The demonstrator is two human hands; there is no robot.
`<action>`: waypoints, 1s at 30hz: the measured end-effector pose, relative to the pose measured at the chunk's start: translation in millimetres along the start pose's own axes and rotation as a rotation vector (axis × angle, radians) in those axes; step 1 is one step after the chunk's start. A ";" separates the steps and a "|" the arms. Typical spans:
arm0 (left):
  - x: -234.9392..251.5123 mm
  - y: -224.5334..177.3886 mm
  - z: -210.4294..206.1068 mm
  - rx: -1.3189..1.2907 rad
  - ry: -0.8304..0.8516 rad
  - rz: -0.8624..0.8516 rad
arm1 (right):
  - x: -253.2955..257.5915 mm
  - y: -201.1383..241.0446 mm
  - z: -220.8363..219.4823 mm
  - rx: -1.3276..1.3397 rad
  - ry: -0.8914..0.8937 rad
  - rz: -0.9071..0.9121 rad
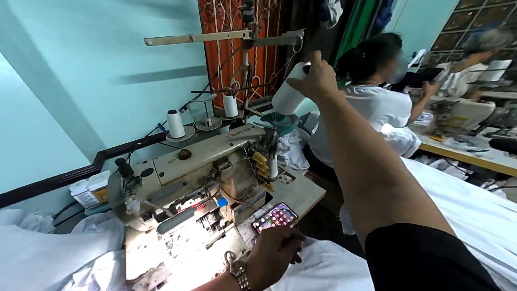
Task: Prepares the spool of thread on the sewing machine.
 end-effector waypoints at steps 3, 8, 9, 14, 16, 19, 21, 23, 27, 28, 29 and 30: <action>-2.1 7.8 -0.1 -0.033 0.024 0.041 | 13.2 -3.7 -15.0 -0.032 0.038 -0.017; -2.7 8.0 8.1 -0.037 -0.017 0.002 | 30.1 -4.0 -32.8 -0.070 0.098 -0.044; -2.7 8.3 9.6 -0.041 -0.025 -0.007 | 31.8 -4.2 -37.9 -0.078 0.116 -0.040; -2.5 12.9 11.5 -0.031 -0.042 -0.028 | 31.1 -4.1 -55.5 -0.066 0.151 -0.004; -3.0 13.4 11.1 -0.035 -0.046 -0.024 | 31.3 -2.2 -55.4 -0.046 0.143 0.027; -3.6 10.3 11.4 -0.028 -0.060 -0.034 | 33.6 -0.9 -53.3 -0.048 0.120 0.034; -3.8 9.7 12.4 -0.026 -0.069 -0.057 | 34.9 -0.7 -53.4 -0.058 0.104 0.036; -3.5 10.6 13.8 -0.030 -0.083 -0.078 | 35.3 -0.7 -57.1 -0.071 0.104 0.047; -3.9 14.4 14.8 -0.040 -0.080 -0.073 | 35.2 -2.3 -69.7 -0.080 0.164 0.080; -4.2 15.1 14.4 -0.036 -0.077 -0.065 | 34.6 -2.6 -69.0 -0.054 0.174 0.077; -4.5 15.6 14.1 -0.033 -0.075 -0.060 | 34.0 -4.4 -67.8 -0.022 0.179 0.065; -4.7 15.6 14.2 -0.030 -0.075 -0.060 | 34.0 -6.9 -66.3 0.014 0.179 0.045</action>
Point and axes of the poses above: each hand's wrist, its own x-axis towards the middle knuckle, its own z-axis out of the back of the hand, y = z × x, the point moved 7 cm from there along x, towards the middle knuckle, and after that the axes turned 5 degrees about -y, right-handed, at the moved point
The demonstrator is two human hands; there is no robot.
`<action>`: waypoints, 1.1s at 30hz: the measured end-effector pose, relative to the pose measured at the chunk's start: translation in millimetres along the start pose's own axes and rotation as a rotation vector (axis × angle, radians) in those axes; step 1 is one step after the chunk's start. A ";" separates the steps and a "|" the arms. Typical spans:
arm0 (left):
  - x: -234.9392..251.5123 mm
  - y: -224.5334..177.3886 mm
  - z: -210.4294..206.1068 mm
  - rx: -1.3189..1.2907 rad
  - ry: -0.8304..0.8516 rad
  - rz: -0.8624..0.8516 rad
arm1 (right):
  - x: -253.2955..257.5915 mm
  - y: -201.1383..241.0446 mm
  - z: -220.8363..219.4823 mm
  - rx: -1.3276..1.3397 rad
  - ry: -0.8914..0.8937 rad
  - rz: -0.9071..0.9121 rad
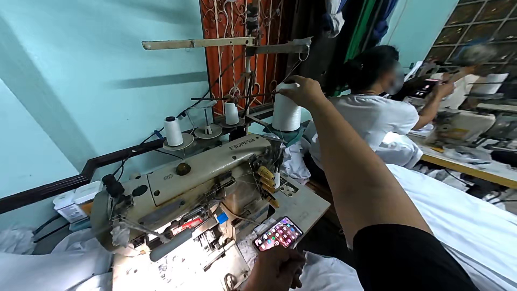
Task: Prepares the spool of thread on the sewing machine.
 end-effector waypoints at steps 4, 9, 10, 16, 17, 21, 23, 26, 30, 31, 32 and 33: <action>-1.4 1.1 1.8 -0.005 -0.019 -0.026 | -2.7 -9.1 2.7 0.063 0.013 -0.037; -2.2 2.6 1.4 -0.014 -0.022 -0.017 | -5.3 -17.3 6.3 0.164 0.008 -0.095; -2.1 2.9 0.6 -0.019 -0.019 -0.015 | -5.1 -18.0 7.3 0.194 0.006 -0.107; -2.2 0.7 -1.2 -0.028 -0.022 0.004 | -9.5 -10.9 8.7 0.281 -0.072 -0.188; -2.1 0.3 -1.0 -0.022 -0.028 0.013 | -10.5 -10.0 8.4 0.284 -0.094 -0.196; -1.8 -0.3 1.3 -0.004 -0.049 0.017 | -15.8 -14.8 13.5 0.356 -0.237 -0.220; -1.8 -1.9 1.3 0.024 -0.047 0.004 | -22.9 -18.1 18.7 0.430 -0.268 -0.234; -2.1 -1.8 -0.9 0.045 -0.052 -0.015 | -37.4 -25.5 27.0 0.578 -0.312 -0.238; -1.8 -0.1 -3.1 0.033 -0.080 -0.030 | -64.2 -31.9 33.9 0.883 -0.318 -0.180; -1.3 0.1 -3.6 0.025 -0.079 -0.013 | -72.2 -31.9 34.0 0.991 -0.292 -0.186; -0.4 0.2 -4.2 0.015 -0.075 0.010 | -78.9 -31.6 33.4 1.092 -0.259 -0.207; 0.3 0.3 -4.9 0.004 -0.071 0.037 | -83.4 -33.1 31.3 1.174 -0.239 -0.240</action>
Point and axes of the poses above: each hand's wrist, its own x-axis towards the middle knuckle, its own z-axis out of the back of the hand, y = z × x, the point moved 7 cm from there along x, towards the middle knuckle, and after that the axes turned 5 degrees about -y, right-handed, at the moved point
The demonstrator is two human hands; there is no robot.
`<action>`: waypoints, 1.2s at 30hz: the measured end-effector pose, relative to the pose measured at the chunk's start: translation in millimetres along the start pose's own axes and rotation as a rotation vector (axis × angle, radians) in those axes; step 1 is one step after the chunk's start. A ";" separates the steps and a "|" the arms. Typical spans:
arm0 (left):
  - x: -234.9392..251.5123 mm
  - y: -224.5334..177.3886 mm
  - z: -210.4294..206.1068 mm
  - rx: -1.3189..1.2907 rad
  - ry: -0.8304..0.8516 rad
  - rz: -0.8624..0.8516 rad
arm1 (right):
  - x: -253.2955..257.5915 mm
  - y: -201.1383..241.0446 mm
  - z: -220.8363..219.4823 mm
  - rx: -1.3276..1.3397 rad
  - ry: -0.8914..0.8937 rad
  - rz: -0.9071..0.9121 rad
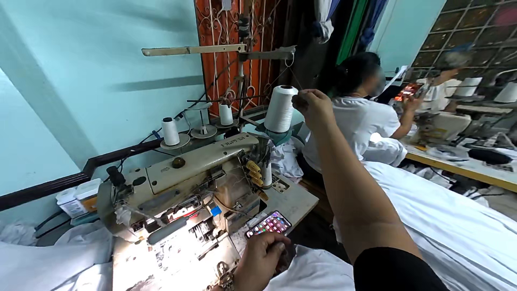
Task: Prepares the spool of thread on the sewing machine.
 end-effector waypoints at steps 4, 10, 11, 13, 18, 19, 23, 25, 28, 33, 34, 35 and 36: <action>1.8 -0.6 -3.4 -0.035 -0.002 0.055 | -12.9 -10.0 4.1 0.233 0.054 -0.181; 2.3 -5.6 1.9 -0.074 -0.047 0.098 | -68.8 -6.0 20.1 0.422 0.160 -0.201; 2.2 -6.1 3.2 -0.076 -0.056 0.089 | -85.6 -8.3 25.8 0.422 0.179 -0.209; 1.3 -8.0 5.0 -0.080 -0.061 0.079 | -125.1 -13.0 36.0 0.408 0.220 -0.242; -3.9 -18.8 2.1 -0.057 -0.056 0.041 | -225.8 -30.9 60.3 0.312 0.434 -0.317; -5.4 -22.1 -0.2 -0.054 -0.053 0.017 | -242.8 -36.8 64.3 0.276 0.447 -0.343; -9.9 -36.5 -12.9 0.002 -0.027 -0.101 | -293.6 -62.5 64.2 0.116 0.554 -0.502; -9.9 -39.9 -18.5 0.095 -0.003 -0.179 | -306.5 -66.8 55.8 0.104 0.644 -0.541; -10.2 -47.8 -22.9 0.386 0.016 -0.368 | -307.0 -57.5 43.9 0.018 0.638 -0.408; 5.9 -56.5 2.0 0.481 -0.133 -0.272 | -295.8 -43.3 40.3 -0.081 0.546 -0.218; 13.9 -56.8 7.3 0.413 -0.142 -0.195 | -298.3 -42.6 38.1 -0.094 0.580 -0.216; 22.7 -57.4 9.0 0.313 -0.116 -0.110 | -301.0 -42.8 35.6 -0.132 0.613 -0.211; 31.2 -59.2 7.1 0.192 -0.066 -0.031 | -303.5 -43.3 33.0 -0.189 0.641 -0.203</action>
Point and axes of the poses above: each hand's wrist, its own x-axis towards the middle knuckle, its own z-axis out of the back of the hand, y = z × x, the point moved 7 cm from there along x, towards the middle knuckle, and after that the axes turned 5 degrees about -y, right-handed, at the moved point
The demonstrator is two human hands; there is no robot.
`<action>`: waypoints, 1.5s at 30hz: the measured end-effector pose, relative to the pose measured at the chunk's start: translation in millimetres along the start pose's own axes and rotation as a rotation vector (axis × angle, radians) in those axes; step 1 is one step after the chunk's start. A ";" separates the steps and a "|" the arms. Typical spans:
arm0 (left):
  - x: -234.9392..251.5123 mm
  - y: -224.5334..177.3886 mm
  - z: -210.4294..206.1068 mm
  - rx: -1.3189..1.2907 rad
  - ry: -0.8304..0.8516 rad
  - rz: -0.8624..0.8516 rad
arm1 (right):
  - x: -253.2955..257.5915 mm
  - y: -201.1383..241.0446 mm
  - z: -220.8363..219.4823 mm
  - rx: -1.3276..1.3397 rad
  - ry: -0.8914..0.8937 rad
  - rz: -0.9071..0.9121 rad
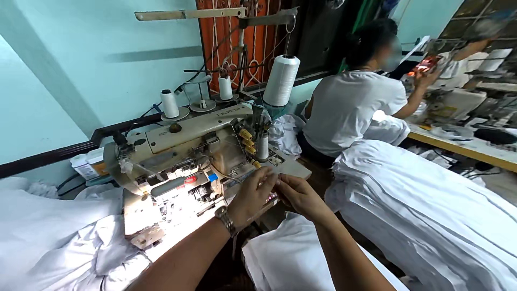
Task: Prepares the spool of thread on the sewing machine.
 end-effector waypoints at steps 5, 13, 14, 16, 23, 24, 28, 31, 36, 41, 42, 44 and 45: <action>27.8 -17.6 -11.7 -0.394 -0.011 0.059 | 0.2 -6.8 -2.8 -0.382 0.064 -0.042; 28.0 -21.1 9.9 0.104 -0.089 -0.123 | -2.8 65.5 55.3 -0.547 -0.283 0.441; 29.7 -22.4 11.5 0.148 -0.101 -0.137 | -0.3 74.2 52.2 -0.505 -0.274 0.485; 32.6 -28.0 14.4 0.291 -0.112 -0.180 | 9.1 87.9 44.3 -0.446 -0.257 0.574; 29.9 -65.9 16.5 0.696 -0.141 -0.531 | 62.2 75.2 28.3 -0.590 -0.037 0.525; 32.8 -74.1 20.4 0.691 -0.156 -0.553 | 67.0 71.4 32.2 -0.599 -0.025 0.508; 56.1 -97.9 34.4 0.599 -0.212 -0.580 | 77.3 69.8 50.0 -0.451 -0.100 0.455; 92.4 -88.6 37.0 0.462 -0.194 -0.453 | 75.3 80.4 56.2 -0.504 -0.231 0.623; 113.9 -86.7 31.5 0.394 -0.202 -0.328 | 59.7 96.4 55.1 -0.694 -0.383 0.985; 119.8 -90.0 38.4 0.422 -0.329 -0.397 | 62.0 91.3 52.0 -1.073 -0.290 0.961; 117.2 -88.9 38.6 0.423 -0.347 -0.420 | 62.7 89.1 51.4 -1.132 -0.274 0.943; 106.1 -89.4 37.7 0.456 -0.373 -0.491 | 64.5 86.2 52.1 -1.171 -0.294 0.889; 97.0 -90.4 36.2 0.504 -0.366 -0.515 | 65.4 84.5 54.0 -1.131 -0.327 0.845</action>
Point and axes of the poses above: each hand's wrist, its own x-axis towards the middle knuckle, its own z-axis out of the back of the hand, y = z × x, the point moved 7 cm from there along x, towards the middle knuckle, and after that the axes turned 5 degrees about -y, right-handed, at the moved point
